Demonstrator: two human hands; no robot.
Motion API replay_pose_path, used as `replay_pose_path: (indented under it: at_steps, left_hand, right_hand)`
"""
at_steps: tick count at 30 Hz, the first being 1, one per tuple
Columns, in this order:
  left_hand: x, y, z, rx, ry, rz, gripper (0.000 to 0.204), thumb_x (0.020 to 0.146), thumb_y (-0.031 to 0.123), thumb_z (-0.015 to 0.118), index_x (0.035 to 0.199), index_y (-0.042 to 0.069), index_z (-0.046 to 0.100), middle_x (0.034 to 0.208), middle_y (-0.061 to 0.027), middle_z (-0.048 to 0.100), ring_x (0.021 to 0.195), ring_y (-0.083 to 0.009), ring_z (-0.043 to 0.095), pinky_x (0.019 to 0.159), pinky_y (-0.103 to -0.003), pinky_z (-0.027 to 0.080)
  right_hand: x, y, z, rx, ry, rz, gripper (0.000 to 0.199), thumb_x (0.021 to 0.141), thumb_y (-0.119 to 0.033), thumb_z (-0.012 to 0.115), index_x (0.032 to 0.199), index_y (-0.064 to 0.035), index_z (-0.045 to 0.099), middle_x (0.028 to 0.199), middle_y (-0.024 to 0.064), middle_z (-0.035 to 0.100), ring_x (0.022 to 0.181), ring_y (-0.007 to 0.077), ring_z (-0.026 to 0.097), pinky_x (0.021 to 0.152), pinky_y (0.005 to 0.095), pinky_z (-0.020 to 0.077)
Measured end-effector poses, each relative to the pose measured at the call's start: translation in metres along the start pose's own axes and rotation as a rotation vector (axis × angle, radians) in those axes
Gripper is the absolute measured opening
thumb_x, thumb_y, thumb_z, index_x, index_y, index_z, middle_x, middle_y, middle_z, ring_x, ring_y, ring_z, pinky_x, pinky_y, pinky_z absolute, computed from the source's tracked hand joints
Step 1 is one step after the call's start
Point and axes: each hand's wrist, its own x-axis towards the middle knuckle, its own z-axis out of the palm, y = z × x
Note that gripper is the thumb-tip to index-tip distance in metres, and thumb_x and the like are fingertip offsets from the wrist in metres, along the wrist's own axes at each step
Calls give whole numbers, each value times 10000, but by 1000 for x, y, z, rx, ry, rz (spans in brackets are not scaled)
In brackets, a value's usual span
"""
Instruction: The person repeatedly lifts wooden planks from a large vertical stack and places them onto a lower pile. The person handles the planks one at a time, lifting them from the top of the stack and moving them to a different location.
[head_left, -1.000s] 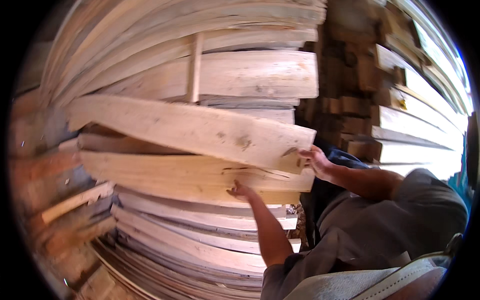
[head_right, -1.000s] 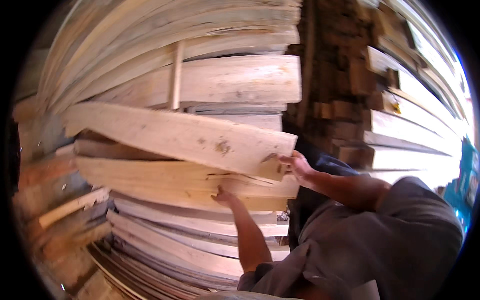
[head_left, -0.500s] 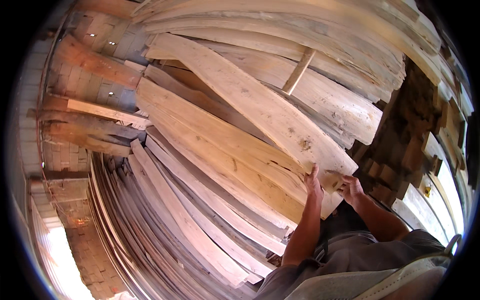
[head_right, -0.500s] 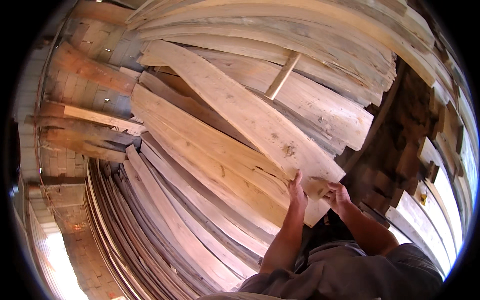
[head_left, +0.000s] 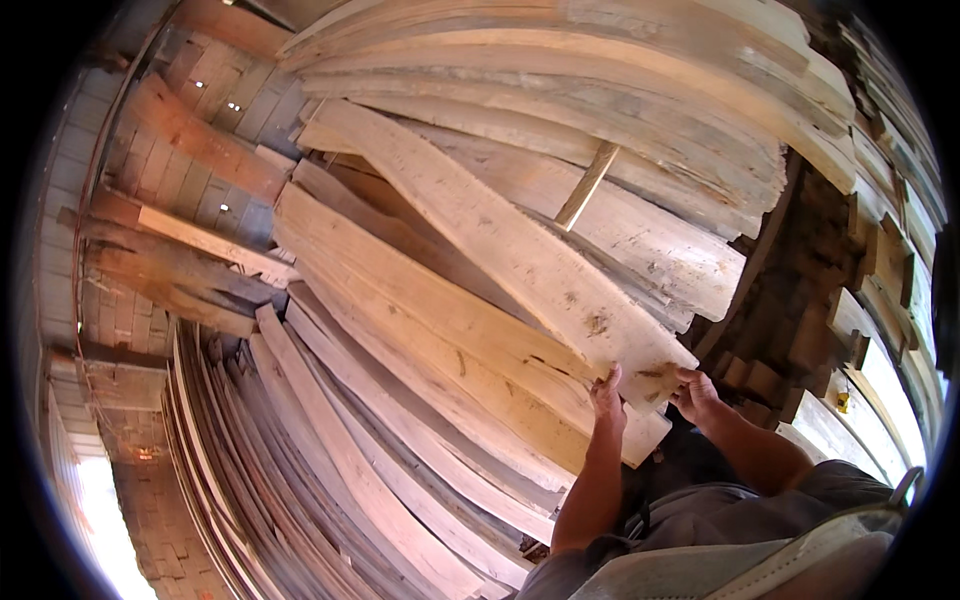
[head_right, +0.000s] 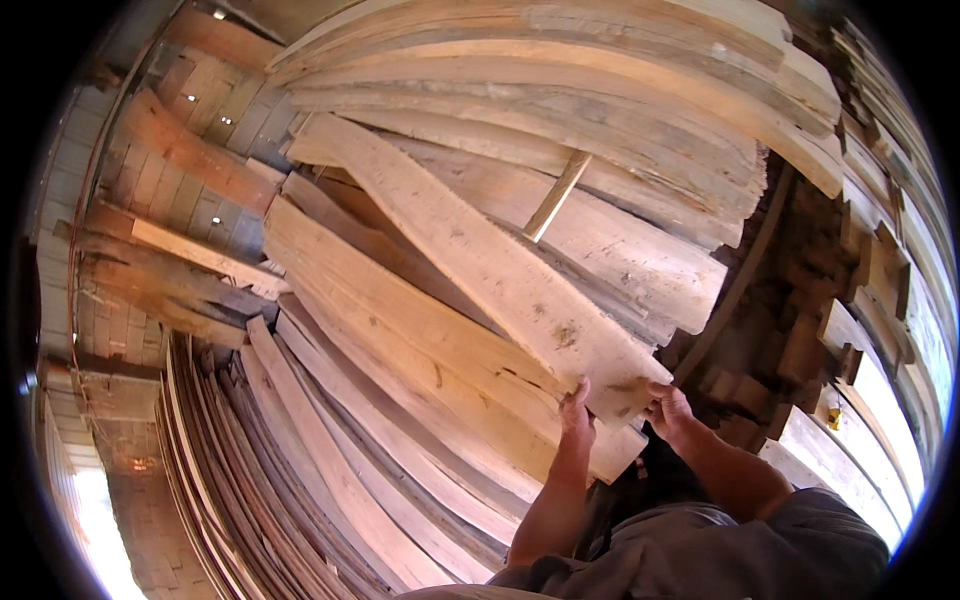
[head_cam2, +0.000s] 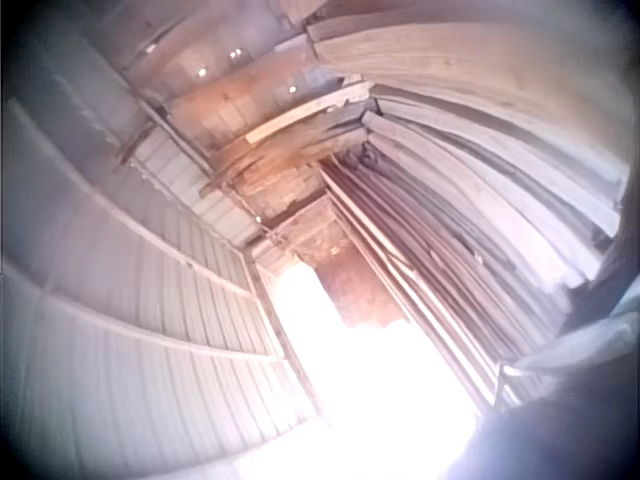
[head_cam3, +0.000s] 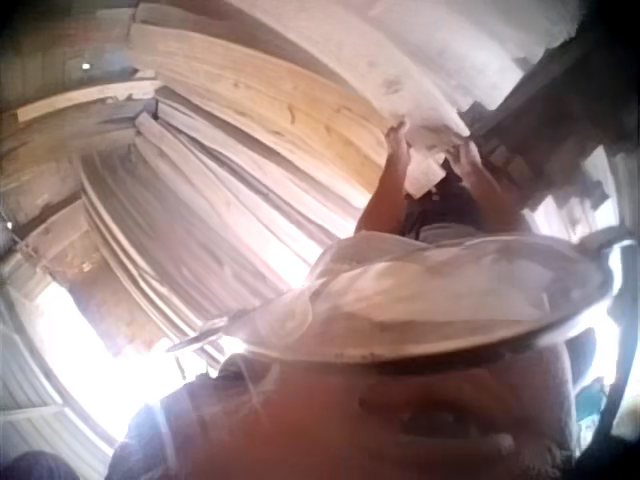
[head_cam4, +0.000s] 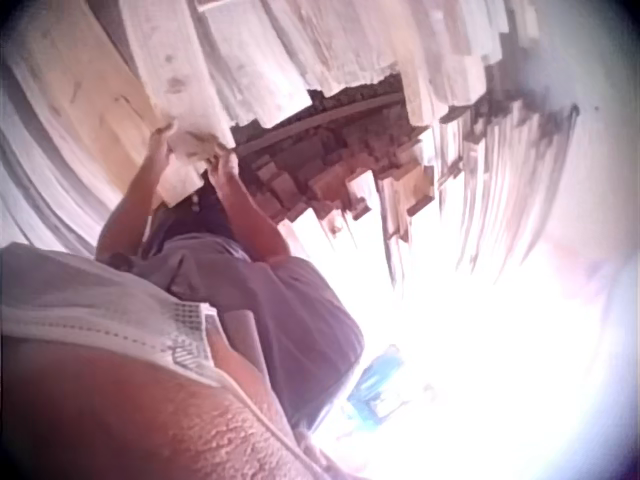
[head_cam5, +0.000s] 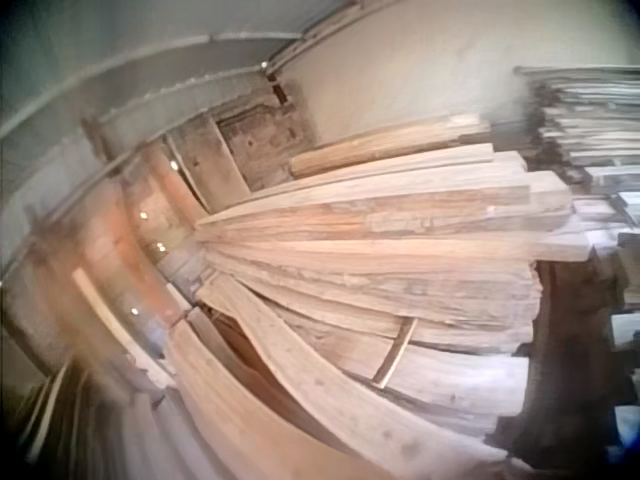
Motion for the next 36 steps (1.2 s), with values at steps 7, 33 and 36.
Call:
replay_pose_path:
  at_steps: [7,33,36]
  left_hand:
    - [6,3,54,-35,-131,-107,598,855,312,726,1325,13,507,1294,-118,557,1117,-247,559,901,-386,490]
    - [-30,10,-179,543,142,54,349,803,110,677,1093,-40,555,886,-137,637,698,-227,632,544,-329,532]
    - [-56,-8,-261,447,320,-108,322,791,103,668,1050,-47,551,866,-171,630,727,-295,655,641,-390,609]
  right_hand:
    - [22,-40,3,-31,165,-86,296,836,-109,605,1126,-58,617,1040,132,637,906,295,648,789,467,535]
    - [-119,-539,73,-644,317,-1549,572,889,-316,693,1349,-7,553,1402,167,535,1281,255,514,1077,353,380]
    - [-94,-598,116,-834,438,-1525,562,822,-325,736,1336,-147,595,1370,141,575,1254,262,547,1025,339,419]
